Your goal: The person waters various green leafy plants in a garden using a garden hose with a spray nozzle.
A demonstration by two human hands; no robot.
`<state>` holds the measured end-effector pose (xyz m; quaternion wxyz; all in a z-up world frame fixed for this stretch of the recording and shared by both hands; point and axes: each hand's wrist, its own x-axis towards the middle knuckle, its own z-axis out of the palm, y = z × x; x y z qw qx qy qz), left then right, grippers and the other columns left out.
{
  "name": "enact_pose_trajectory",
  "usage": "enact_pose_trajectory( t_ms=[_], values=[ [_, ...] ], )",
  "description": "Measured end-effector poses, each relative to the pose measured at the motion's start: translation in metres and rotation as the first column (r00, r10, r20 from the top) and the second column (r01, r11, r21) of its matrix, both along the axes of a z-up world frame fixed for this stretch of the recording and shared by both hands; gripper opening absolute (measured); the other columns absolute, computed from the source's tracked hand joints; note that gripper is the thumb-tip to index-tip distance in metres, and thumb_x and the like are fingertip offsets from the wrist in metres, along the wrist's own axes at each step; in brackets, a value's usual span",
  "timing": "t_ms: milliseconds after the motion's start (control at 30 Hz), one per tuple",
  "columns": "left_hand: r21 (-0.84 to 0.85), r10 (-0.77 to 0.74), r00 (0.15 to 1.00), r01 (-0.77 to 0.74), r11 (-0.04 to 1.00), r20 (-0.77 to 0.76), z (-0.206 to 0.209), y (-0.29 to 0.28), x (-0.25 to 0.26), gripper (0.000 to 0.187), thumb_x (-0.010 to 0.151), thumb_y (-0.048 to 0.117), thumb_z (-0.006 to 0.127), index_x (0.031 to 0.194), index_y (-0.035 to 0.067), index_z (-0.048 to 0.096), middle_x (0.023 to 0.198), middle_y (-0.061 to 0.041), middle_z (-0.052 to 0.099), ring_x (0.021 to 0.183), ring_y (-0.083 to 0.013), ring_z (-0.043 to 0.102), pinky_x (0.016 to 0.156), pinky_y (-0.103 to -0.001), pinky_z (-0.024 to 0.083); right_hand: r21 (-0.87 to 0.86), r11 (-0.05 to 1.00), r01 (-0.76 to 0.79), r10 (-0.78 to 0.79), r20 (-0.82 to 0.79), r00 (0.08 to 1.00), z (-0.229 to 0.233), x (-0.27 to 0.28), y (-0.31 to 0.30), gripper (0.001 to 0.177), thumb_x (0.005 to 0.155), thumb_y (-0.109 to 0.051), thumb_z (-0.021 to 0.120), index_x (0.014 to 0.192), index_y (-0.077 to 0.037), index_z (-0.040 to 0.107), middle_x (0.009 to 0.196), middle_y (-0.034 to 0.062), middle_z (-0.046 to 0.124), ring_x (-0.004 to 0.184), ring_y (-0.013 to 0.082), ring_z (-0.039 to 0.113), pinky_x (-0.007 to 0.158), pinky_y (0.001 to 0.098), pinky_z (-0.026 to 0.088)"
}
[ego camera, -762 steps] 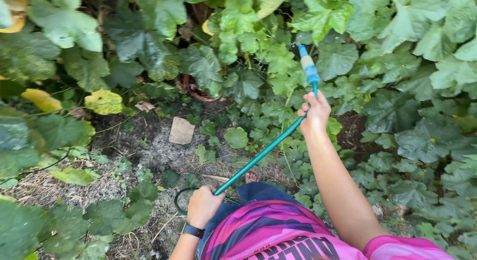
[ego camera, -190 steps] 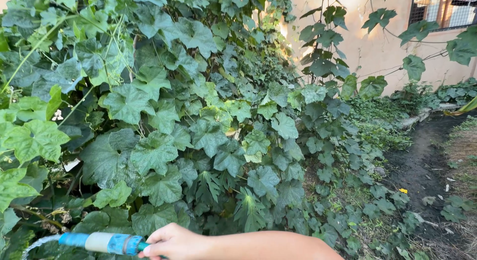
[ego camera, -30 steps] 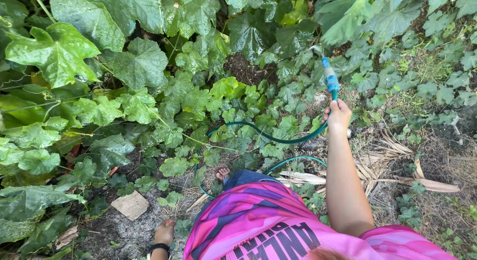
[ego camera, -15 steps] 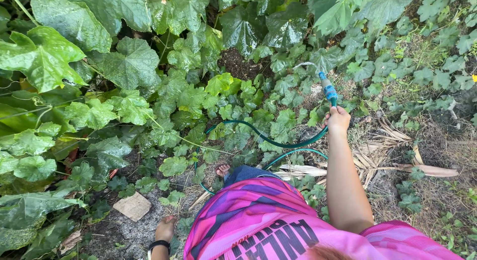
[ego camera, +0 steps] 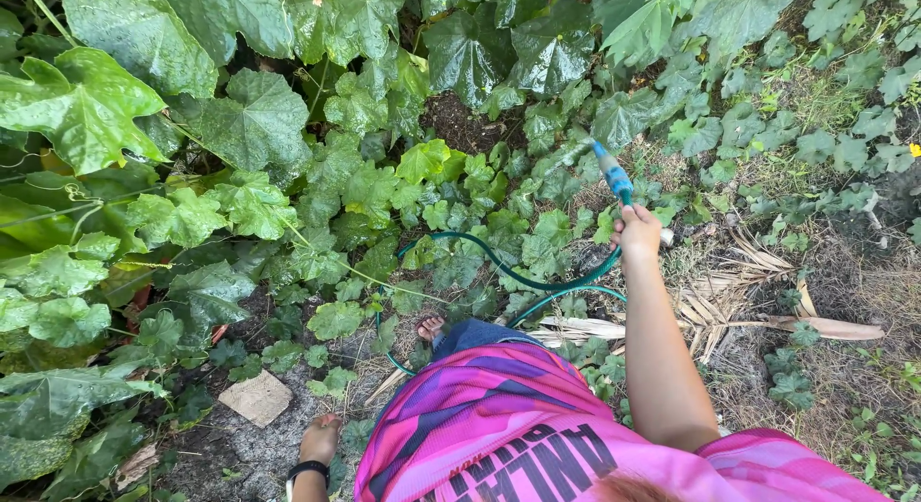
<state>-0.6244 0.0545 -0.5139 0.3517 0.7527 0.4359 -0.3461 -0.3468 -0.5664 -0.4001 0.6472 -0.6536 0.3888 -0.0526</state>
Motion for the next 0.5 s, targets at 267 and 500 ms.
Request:
enact_pose_trajectory(
  t_ms=[267,500],
  values=[
    [0.037,-0.038,0.999,0.037,0.999,0.008,0.000,-0.002,-0.006,0.050,0.096,0.032,0.062,0.141,0.009,0.065,0.144,-0.012,0.066,0.134,-0.0277,0.062,0.115,-0.039,0.043,-0.070,0.961,-0.266,0.268,0.011,0.963,0.026,0.022,0.051,0.023,0.104,-0.018,0.055,0.120,-0.006,0.066,0.066,-0.0021,0.050,0.047,0.0080,0.043,0.042,0.0269,0.038],
    [0.095,-0.045,0.998,0.050,0.994,-0.051,0.001,-0.011,-0.019,0.056,0.097,0.040,0.062,0.145,0.011,0.059,0.147,-0.012,0.062,0.136,-0.0304,0.057,0.116,-0.041,0.040,-0.143,0.896,-0.419,0.425,0.013,0.905,0.013,0.038,0.085,0.030,0.102,-0.016,0.057,0.129,-0.008,0.067,0.066,-0.0033,0.052,0.049,0.0060,0.045,0.042,0.0245,0.036]
  ],
)
